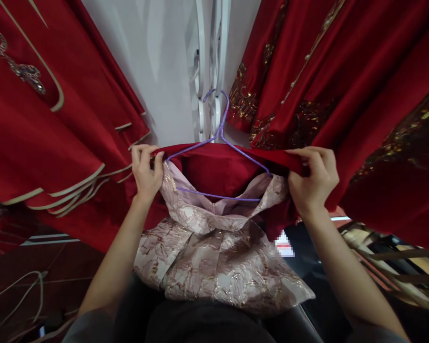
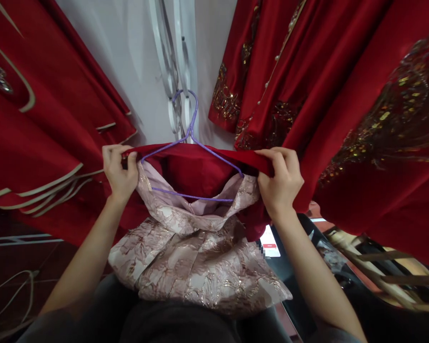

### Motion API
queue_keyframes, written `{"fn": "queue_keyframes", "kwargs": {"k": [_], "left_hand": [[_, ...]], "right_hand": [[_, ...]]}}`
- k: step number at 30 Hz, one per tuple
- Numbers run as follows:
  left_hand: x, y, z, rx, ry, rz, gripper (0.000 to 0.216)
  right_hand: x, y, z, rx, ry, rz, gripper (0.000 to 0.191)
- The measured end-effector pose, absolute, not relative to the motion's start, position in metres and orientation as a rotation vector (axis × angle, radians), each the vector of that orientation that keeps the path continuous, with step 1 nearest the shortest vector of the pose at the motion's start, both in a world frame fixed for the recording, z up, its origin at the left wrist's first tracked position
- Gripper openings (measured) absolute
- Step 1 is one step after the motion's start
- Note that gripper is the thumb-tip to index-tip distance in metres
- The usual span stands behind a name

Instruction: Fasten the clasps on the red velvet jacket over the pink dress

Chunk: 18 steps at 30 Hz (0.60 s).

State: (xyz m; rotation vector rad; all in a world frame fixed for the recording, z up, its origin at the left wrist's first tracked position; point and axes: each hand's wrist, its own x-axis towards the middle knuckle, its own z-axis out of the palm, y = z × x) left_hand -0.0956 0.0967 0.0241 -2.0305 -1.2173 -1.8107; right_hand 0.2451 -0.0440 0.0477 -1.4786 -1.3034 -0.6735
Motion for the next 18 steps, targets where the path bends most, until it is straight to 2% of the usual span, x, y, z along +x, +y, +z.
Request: {"fn": "queue_keyframes", "kwargs": {"k": [4, 10, 14, 18], "left_hand": [[-0.097, 0.095, 0.013, -1.947, -1.362, -1.738, 0.029], [-0.107, 0.09, 0.012, -2.082, -1.414, -1.523, 0.044], [-0.107, 0.085, 0.004, -2.083, -1.439, -1.519, 0.036], [-0.109, 0.083, -0.004, -2.113, -1.348, -1.526, 0.032]], "right_hand": [[0.238, -0.061, 0.032, -1.498, -1.194, -0.661, 0.022], [0.232, -0.073, 0.016, -1.591, -1.341, -0.495, 0.028], [0.226, -0.07, 0.014, -1.577, -1.288, -0.431, 0.029], [0.227, -0.062, 0.015, -1.554, -1.247, -0.31, 0.021]]}}
